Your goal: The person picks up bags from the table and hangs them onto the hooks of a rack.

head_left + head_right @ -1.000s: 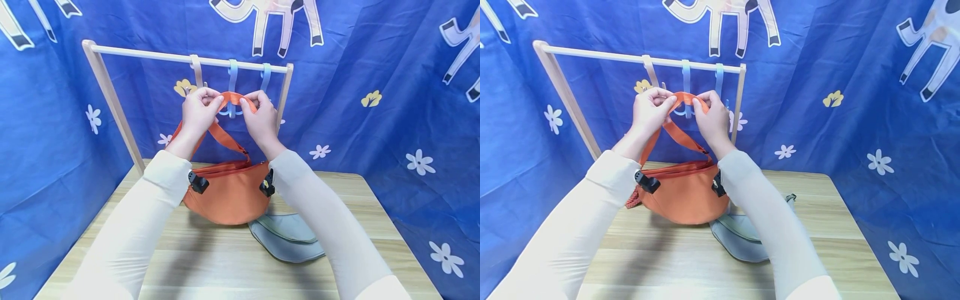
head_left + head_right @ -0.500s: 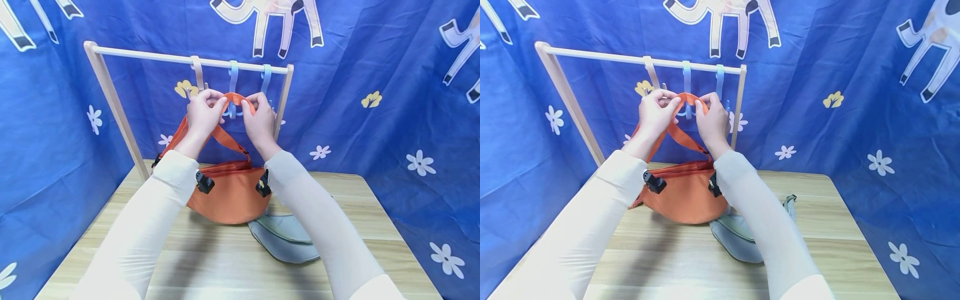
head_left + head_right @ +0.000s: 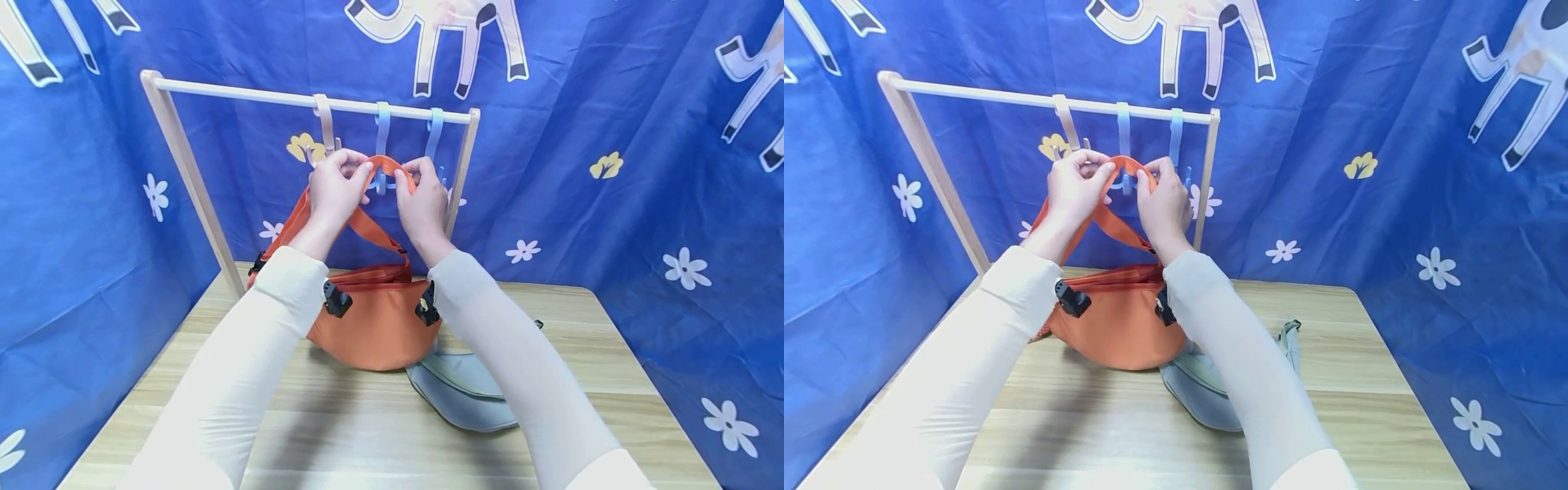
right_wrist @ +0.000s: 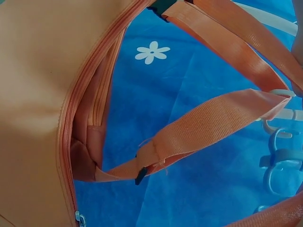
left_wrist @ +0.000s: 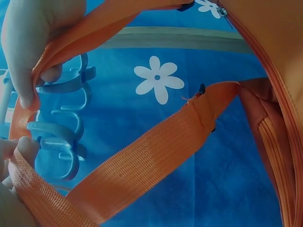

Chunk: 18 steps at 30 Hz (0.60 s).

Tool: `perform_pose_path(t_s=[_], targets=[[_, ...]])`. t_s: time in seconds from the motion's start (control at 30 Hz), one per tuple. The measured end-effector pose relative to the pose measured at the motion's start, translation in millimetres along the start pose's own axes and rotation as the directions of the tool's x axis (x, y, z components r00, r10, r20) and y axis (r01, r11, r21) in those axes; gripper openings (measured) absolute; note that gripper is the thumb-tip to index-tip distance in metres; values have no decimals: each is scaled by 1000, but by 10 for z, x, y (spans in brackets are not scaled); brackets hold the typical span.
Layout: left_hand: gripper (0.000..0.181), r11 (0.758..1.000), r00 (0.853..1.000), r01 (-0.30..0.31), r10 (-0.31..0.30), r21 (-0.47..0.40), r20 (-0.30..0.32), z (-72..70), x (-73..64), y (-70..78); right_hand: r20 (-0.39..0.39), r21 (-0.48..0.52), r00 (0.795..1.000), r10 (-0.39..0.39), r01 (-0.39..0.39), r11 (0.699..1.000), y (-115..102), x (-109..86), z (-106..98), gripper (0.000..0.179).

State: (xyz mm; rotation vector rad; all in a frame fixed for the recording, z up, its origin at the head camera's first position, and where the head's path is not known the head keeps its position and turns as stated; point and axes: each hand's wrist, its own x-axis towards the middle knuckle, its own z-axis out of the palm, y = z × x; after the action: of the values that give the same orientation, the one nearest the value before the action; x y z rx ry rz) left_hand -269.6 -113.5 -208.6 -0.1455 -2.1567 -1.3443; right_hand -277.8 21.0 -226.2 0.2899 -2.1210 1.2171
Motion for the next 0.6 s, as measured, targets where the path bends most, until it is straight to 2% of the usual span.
perform_pose_path(t_s=[0.23,0.37,0.6], targets=[[21,1000,1000,-18,18,13,14,15,-21,-21,26,-41,999,33,-32,999,40,-16,-16,19],[20,1000,999,-23,23,12,24,14,-39,-59,36,-19,999,27,-27,999,92,-62,5,18],[22,999,997,28,-29,17,70,-15,-71,-125,48,16,998,51,-52,999,174,-146,62,20]])
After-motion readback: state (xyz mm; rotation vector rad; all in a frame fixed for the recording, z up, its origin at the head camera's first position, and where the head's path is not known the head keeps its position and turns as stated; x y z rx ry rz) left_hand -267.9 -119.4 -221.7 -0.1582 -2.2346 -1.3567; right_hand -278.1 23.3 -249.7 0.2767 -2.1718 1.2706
